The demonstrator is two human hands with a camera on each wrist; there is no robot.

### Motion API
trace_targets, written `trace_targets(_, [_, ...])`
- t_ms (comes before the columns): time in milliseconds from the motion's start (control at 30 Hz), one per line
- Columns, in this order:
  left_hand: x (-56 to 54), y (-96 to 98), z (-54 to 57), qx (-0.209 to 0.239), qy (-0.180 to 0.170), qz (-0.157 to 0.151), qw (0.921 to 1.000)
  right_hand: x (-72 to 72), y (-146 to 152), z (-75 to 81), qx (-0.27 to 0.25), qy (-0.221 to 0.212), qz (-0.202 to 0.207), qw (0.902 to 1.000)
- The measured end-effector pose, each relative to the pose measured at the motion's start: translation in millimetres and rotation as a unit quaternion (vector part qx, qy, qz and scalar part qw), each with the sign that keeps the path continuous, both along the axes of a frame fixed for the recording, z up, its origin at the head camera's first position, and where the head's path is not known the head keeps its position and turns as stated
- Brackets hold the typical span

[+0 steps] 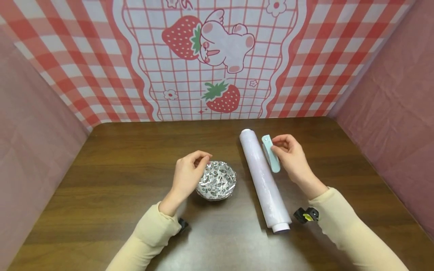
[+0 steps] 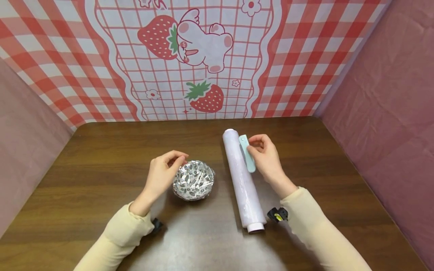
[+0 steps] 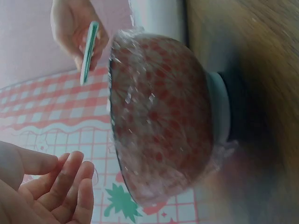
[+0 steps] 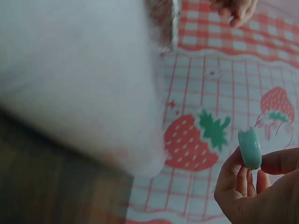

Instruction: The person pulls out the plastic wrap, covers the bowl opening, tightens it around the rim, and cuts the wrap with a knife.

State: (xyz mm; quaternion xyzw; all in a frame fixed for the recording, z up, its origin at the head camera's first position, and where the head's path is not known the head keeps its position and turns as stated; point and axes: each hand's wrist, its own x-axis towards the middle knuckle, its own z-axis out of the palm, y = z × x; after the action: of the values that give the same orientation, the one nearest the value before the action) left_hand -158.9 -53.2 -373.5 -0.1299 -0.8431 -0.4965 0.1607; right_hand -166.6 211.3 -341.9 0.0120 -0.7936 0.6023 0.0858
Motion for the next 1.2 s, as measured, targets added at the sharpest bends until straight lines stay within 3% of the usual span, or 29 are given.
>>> trace_targets(267, [-2.7,-5.5,-3.1,-0.014,-0.020,0.001,0.9997,-0.7,20,-13.4,0.031,-0.041,-0.025,0.9984])
trace_targets(567, [-5.2,-7.0,-7.5,-0.036,-0.023,0.001,0.9991,-7.1,42,-31.8,0.122,-0.101,-0.020,0.9871])
trace_targets(733, [-5.1,-6.9,-9.2,-0.048,-0.022,0.000,0.9986,-10.9,53,-46.8,0.180,-0.150,-0.001,0.9722])
trace_targets(933, [-5.7,-7.0,-9.8,-0.050,-0.024,0.002,0.9984,-11.1,57,-55.7,0.272,-0.179,0.028,0.9452])
trace_targets(1200, [-5.7,-7.2,-10.0,-0.056,-0.029,0.002,0.9980,-11.9,55,-55.7,0.375,-0.135,0.030,0.9167])
